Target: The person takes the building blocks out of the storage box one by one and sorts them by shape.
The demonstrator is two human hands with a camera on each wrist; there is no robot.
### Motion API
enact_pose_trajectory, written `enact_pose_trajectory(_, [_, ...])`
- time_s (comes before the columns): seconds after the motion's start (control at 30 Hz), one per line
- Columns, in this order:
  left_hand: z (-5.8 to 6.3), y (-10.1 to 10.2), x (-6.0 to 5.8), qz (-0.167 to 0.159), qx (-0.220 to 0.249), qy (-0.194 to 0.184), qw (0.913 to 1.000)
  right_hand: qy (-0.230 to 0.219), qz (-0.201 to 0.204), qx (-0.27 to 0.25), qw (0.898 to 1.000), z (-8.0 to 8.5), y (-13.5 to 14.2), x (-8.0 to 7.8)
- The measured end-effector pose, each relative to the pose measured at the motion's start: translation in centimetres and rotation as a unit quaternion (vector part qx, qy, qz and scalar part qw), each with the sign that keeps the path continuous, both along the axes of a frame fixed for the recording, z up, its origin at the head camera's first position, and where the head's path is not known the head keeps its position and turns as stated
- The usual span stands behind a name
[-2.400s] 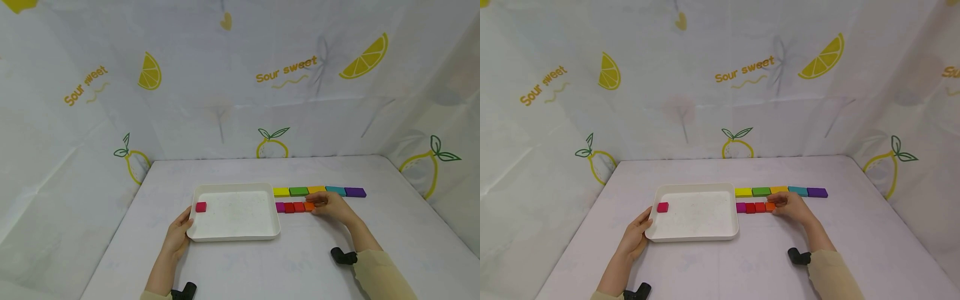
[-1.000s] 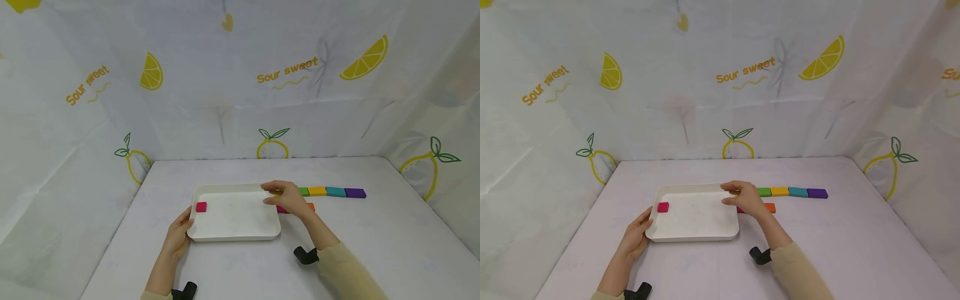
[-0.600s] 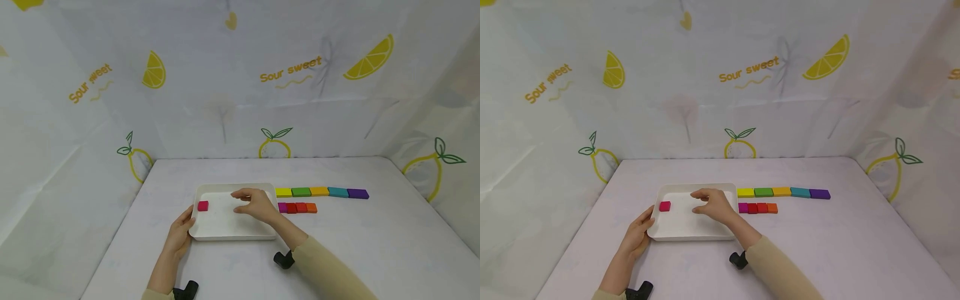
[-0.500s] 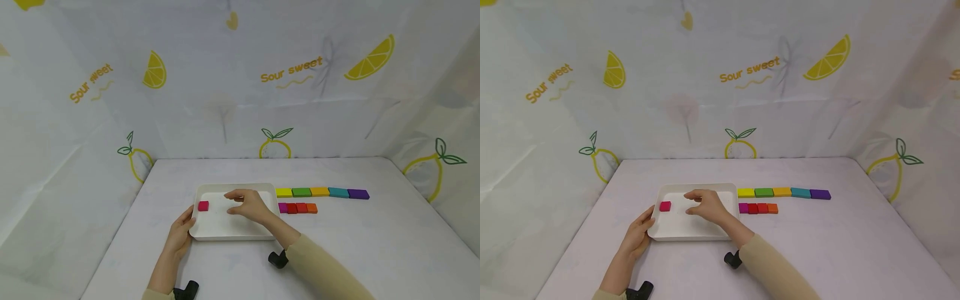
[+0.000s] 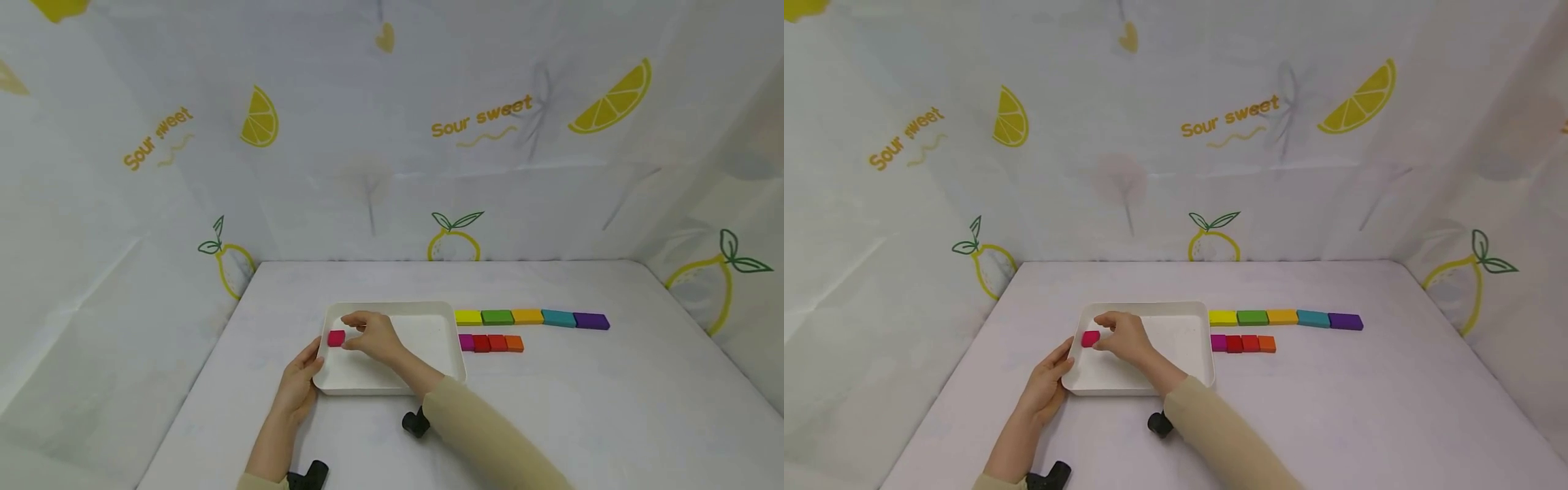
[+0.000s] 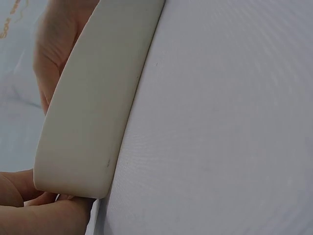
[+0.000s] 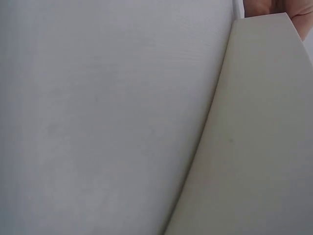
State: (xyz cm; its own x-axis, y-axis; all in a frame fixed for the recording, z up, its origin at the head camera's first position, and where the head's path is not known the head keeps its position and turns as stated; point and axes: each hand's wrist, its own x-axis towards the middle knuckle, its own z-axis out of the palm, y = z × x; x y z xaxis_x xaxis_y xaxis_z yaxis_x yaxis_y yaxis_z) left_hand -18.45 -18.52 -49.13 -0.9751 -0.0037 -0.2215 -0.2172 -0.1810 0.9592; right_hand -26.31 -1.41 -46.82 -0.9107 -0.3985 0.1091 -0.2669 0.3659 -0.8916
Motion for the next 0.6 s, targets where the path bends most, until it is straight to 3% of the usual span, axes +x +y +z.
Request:
enact_pose_trajectory(0.27, [-0.1,-0.1,0.0,0.0,0.01,0.001,1.0,0.015,-0.013,0.032,0.999,-1.3,-1.8,-0.8])
enact_pose_trajectory(0.6, [-0.2,-0.1,0.0,-0.003,0.016,0.007,0.9998,0.045,-0.015,0.073,0.996,-1.7,-2.3,-1.3])
